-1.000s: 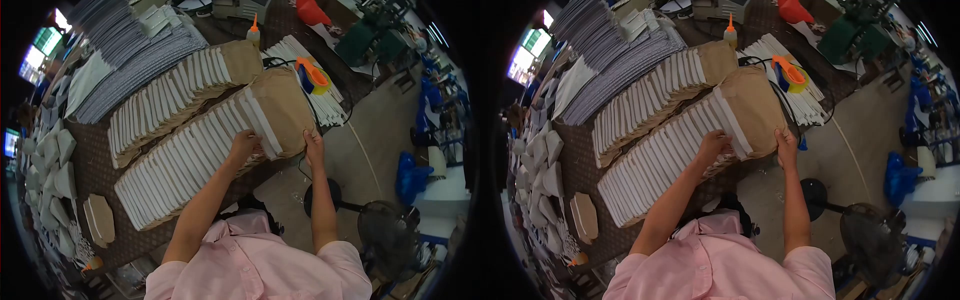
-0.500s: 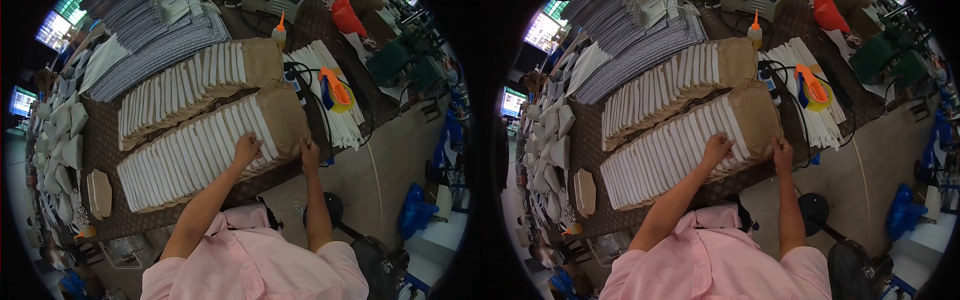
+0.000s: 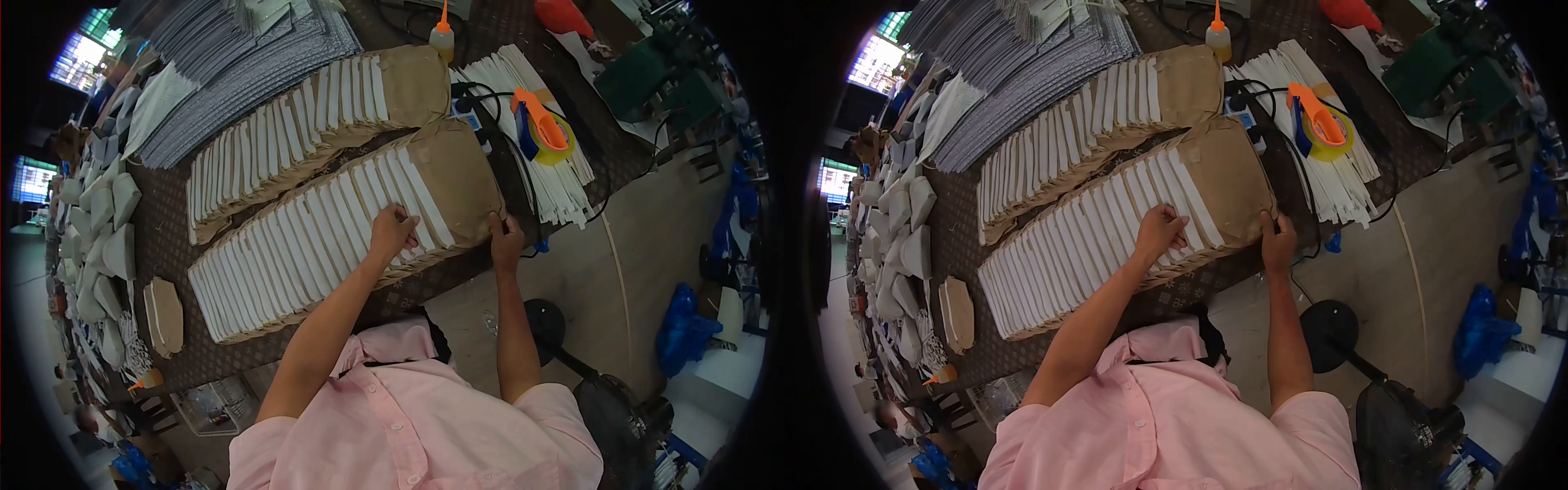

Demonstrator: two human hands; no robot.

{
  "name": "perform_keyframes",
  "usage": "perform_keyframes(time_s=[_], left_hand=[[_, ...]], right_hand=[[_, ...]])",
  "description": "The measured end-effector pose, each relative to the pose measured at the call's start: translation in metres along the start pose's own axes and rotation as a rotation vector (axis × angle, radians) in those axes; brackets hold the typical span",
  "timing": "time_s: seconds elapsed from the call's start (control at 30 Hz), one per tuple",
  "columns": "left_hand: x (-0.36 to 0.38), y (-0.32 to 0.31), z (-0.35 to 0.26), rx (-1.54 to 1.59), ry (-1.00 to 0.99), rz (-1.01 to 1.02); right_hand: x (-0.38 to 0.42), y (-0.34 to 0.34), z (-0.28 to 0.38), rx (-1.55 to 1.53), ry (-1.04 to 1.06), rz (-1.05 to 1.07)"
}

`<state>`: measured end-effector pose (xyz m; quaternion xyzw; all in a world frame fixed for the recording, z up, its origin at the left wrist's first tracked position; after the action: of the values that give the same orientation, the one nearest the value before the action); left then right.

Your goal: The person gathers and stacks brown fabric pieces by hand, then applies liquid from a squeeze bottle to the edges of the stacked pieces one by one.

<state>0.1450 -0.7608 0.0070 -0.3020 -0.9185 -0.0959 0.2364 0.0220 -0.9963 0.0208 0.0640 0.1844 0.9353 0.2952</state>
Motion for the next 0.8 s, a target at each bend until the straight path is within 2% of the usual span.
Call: perform_keyframes(time_s=[0.07, 0.13, 0.23, 0.37, 0.53, 0.67, 0.8], left_hand=[[-0.003, 0.000, 0.004, 0.019, -0.003, 0.007], [-0.001, 0.002, 0.004, 0.035, -0.007, 0.010], [-0.001, 0.001, 0.003, 0.061, -0.009, 0.004], [-0.001, 0.001, 0.004, 0.060, -0.010, 0.003], [0.000, 0.000, 0.002, 0.068, -0.014, 0.019], [0.007, 0.000, -0.004, 0.020, 0.025, 0.033], [0.029, 0.026, -0.019, -0.052, 0.000, -0.021]], right_hand=[[0.000, 0.000, 0.002, -0.026, 0.000, -0.021], [0.008, 0.004, 0.006, 0.087, -0.016, -0.093], [0.020, 0.006, 0.027, 0.035, -0.001, -0.185], [0.018, 0.003, 0.029, 0.029, 0.028, -0.173], [0.011, -0.003, 0.004, 0.003, -0.056, -0.075], [0.012, -0.005, -0.010, -0.033, -0.063, -0.087], [0.016, -0.005, -0.008, -0.216, -0.101, -0.092]])
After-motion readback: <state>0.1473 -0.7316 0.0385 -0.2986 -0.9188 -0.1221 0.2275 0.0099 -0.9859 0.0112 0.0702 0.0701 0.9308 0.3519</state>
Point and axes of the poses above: each hand's wrist, its own x-axis away from the middle knuckle, its own y-axis out of the back of the hand, z = x × y, the point moved 10 cm from there along -x, towards the middle knuckle, and after that the axes turned 10 degrees about z, right-handed, at the moved point
